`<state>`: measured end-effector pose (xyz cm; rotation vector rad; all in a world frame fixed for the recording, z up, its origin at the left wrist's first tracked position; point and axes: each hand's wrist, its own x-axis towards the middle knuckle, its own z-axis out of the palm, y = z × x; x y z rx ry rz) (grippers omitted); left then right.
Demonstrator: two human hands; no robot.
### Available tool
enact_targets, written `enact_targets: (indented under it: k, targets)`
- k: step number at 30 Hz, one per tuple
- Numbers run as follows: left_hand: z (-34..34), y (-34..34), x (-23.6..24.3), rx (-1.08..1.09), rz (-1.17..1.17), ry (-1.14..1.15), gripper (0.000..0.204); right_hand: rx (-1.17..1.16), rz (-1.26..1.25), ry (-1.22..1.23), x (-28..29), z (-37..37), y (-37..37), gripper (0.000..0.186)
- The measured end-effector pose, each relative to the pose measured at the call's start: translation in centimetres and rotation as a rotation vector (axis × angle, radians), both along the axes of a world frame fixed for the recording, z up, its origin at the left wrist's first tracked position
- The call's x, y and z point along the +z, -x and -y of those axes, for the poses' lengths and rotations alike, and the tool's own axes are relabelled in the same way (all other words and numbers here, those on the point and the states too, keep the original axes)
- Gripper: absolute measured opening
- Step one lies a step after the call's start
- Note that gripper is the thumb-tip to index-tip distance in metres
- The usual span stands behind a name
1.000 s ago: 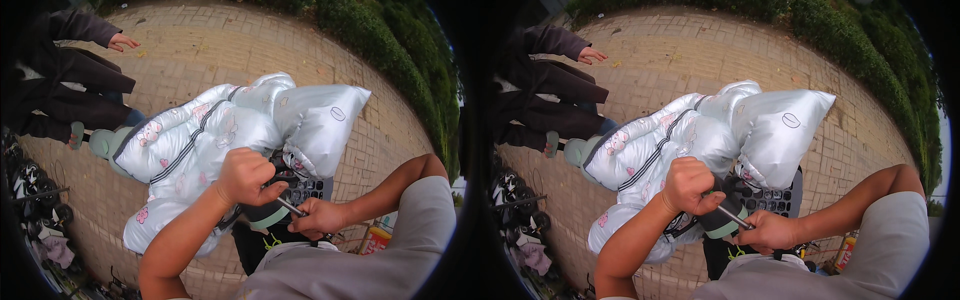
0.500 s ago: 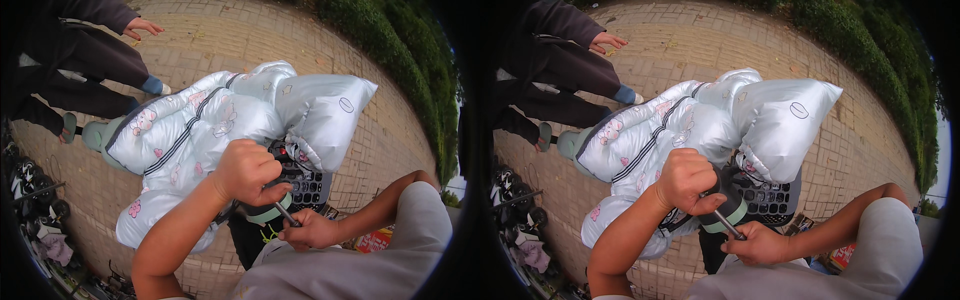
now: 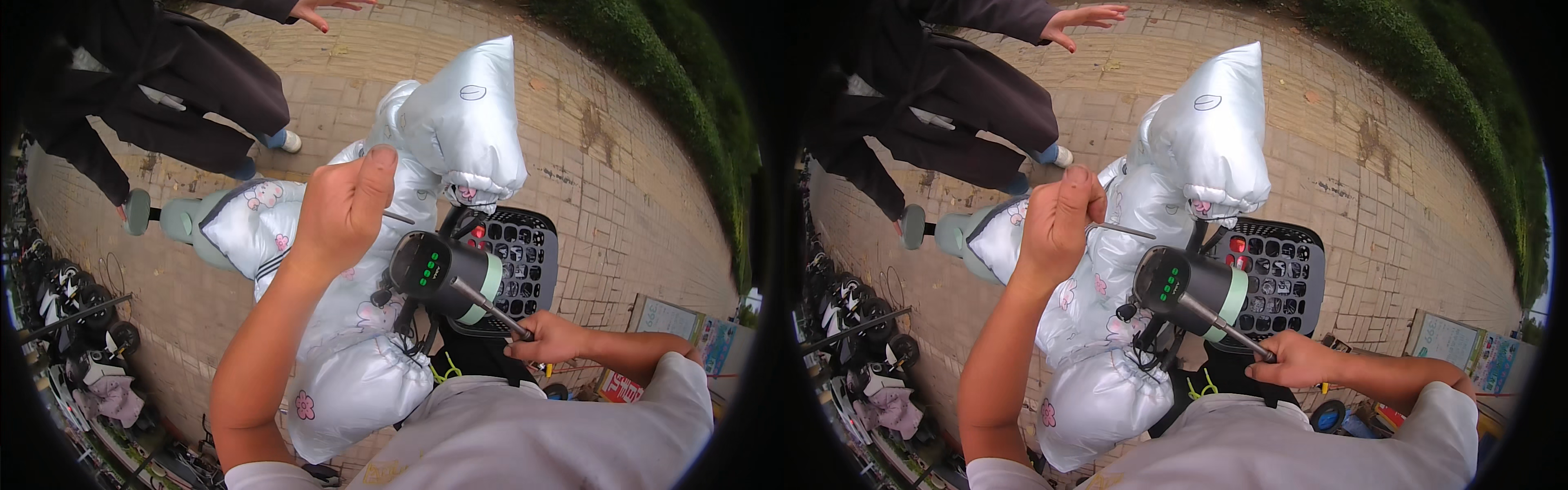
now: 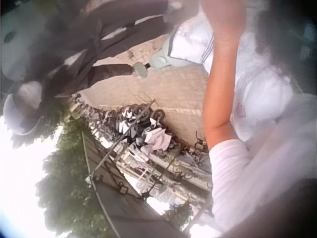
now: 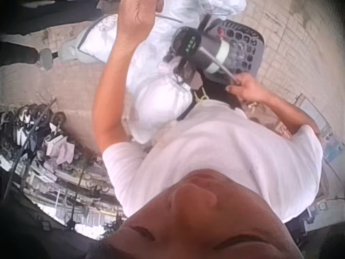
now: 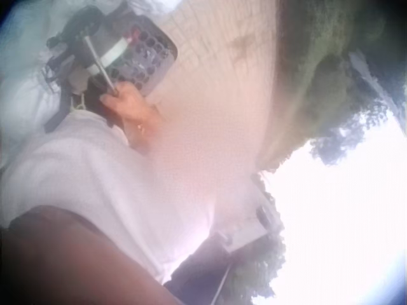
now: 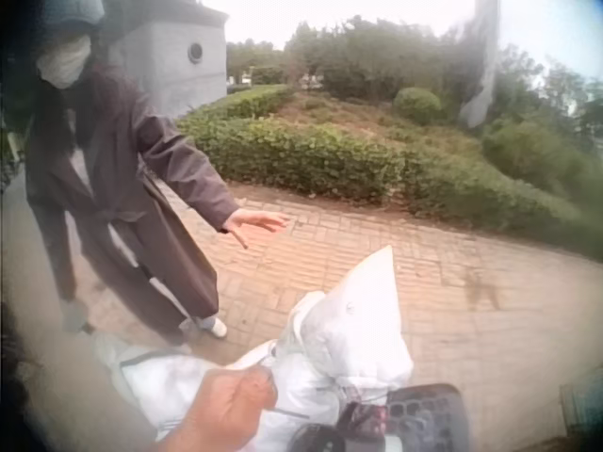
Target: The person adjusts a winter cover on an electric scooter, then uses a socket wrench and a screwdriver to tighten components on the scooter's handlebar area. The person repeatedly switches between tools and returns to the scooter to continue tightening.
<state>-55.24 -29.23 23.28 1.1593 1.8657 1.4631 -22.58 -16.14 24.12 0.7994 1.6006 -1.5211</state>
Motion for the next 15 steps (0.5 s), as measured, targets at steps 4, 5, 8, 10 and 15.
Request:
enact_targets:
  k: [4, 5, 8, 10, 15]
  targets:
    - [5.5, 0.5, 2.3, 0.232, 0.189, -0.075, 0.055, -0.189, 0.033, -0.093, 1.9, 2.6, -1.0, 0.034]
    - [7.2, 0.9, 2.1, 0.28, 0.222, -0.1, 0.057, -0.229, 0.056, -0.072, 2.2, 3.3, -1.1, 0.032]
    - [13.5, 1.7, 1.3, 0.479, 0.332, -0.13, 0.061, -0.387, 0.003, -0.13, 3.2, 5.8, -1.8, 0.031]
    - [17.4, 1.5, 0.7, 0.535, 0.479, -0.22, 0.058, -0.499, -0.046, -0.121, 4.0, 7.6, -2.0, 0.032]
    - [24.7, 1.3, -1.4, 0.682, 0.765, -0.536, 0.051, -0.615, -0.091, -0.186, 5.2, 11.8, -1.2, 0.03]
